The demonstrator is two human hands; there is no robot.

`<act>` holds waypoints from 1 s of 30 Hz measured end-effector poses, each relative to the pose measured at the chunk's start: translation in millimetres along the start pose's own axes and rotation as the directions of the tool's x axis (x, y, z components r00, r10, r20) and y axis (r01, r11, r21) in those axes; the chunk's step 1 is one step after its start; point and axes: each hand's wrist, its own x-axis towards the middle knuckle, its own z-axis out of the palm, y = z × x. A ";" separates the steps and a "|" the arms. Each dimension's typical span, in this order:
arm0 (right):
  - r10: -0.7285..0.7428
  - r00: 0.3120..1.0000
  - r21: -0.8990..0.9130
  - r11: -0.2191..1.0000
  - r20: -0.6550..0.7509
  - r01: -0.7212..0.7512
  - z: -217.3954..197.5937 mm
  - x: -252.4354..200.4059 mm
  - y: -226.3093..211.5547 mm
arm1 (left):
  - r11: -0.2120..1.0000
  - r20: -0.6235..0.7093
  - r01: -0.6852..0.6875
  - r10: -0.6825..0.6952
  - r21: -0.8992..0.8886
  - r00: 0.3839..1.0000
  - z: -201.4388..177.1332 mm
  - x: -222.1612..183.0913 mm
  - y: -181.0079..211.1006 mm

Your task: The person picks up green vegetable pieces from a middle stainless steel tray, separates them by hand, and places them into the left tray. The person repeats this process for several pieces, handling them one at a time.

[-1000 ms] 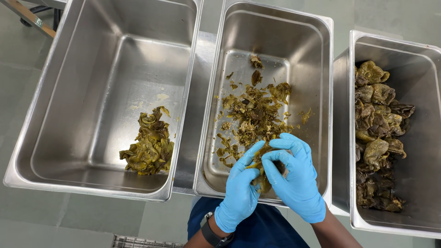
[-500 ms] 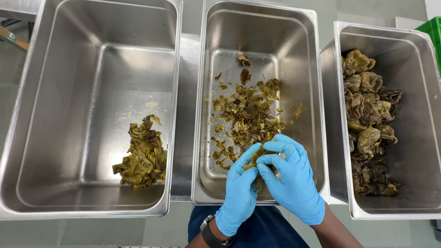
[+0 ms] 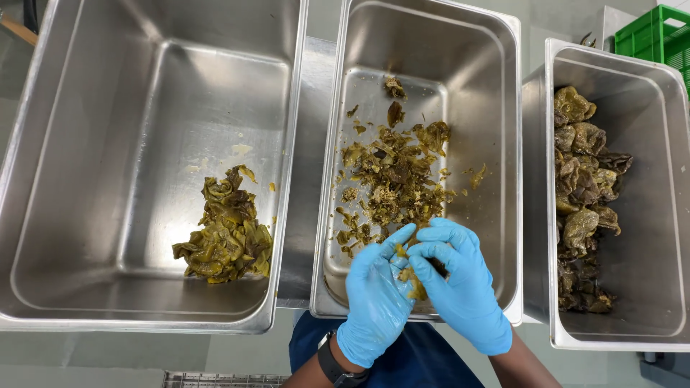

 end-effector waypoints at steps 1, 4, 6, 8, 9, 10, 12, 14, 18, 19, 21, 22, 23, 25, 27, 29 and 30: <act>-0.042 0.999 -0.017 0.999 0.007 0.042 -1.3 0.2 -4.7 | 0.989 0.028 0.045 -0.041 -0.138 0.999 4.2 -2.2 3.6; -0.110 0.994 -0.050 0.993 0.000 0.110 -2.8 -0.7 -12.2 | 0.965 0.060 0.072 -0.059 -0.254 0.996 10.9 -6.3 7.7; -0.135 0.991 -0.066 0.989 -0.012 0.134 -2.8 -3.5 -14.0 | 0.970 0.056 0.053 -0.041 -0.236 0.998 11.7 -8.1 6.5; -0.140 0.990 -0.037 0.990 -0.031 0.139 -2.2 -6.7 -14.9 | 0.979 0.077 0.025 -0.010 -0.202 0.997 11.5 -9.0 4.6; -0.138 0.990 -0.039 0.990 -0.035 0.137 -4.0 -6.3 -17.7 | 0.979 0.080 0.029 -0.013 -0.200 0.997 10.3 -9.3 3.2; -0.153 0.986 0.005 0.988 -0.059 0.153 -5.6 -6.1 -20.6 | 0.964 0.176 0.015 0.033 -0.266 0.984 9.0 -10.0 1.8; -0.166 0.982 0.049 0.984 -0.087 0.171 -8.3 -10.2 -15.7 | 0.944 0.268 0.008 0.085 -0.330 0.960 14.7 -11.5 3.5; 0.148 0.973 0.397 0.915 -0.175 -0.068 -10.4 -18.7 0.1 | 0.981 0.163 -0.023 0.055 -0.191 0.985 29.0 -13.2 9.4; 0.514 0.849 0.809 0.443 0.124 -0.387 -3.3 -14.0 62.2 | 0.984 0.164 -0.025 0.054 -0.178 0.985 33.2 -14.6 9.4; 0.560 0.760 0.856 0.163 0.330 -0.491 -2.8 -14.0 66.0 | 0.984 0.223 -0.006 0.045 -0.176 0.974 33.7 -14.7 8.6; 0.538 0.660 0.826 -0.131 0.524 -0.549 -5.4 -11.8 70.9 | 0.986 0.287 0.019 0.030 -0.167 0.957 35.4 -12.4 7.0; 0.520 0.619 0.796 -0.240 0.588 -0.555 -7.7 -11.6 71.4 | 0.988 0.264 0.025 0.016 -0.151 0.964 35.4 -12.1 5.5; 0.493 0.579 0.757 -0.346 0.650 -0.555 -9.5 -11.5 71.8 | 0.990 0.241 0.032 0.002 -0.136 0.970 35.1 -11.9 4.4; 0.492 0.623 0.786 -0.267 0.608 -0.557 -15.5 -8.2 69.6 | 0.992 0.257 0.018 0.015 -0.126 0.966 36.4 -11.5 4.8; 0.482 0.673 0.814 -0.178 0.562 -0.552 -21.8 -2.6 65.0 | 0.993 0.283 0.000 0.034 -0.118 0.959 37.4 -9.5 7.0; 0.494 0.742 0.834 0.060 0.453 -0.549 -30.2 2.8 58.0 | 0.995 0.202 -0.063 0.046 0.080 0.978 38.3 -7.9 7.9; 0.489 0.745 0.832 0.066 0.455 -0.551 -35.8 3.8 53.1 | 0.995 0.205 -0.070 0.053 0.075 0.977 37.2 -5.6 6.9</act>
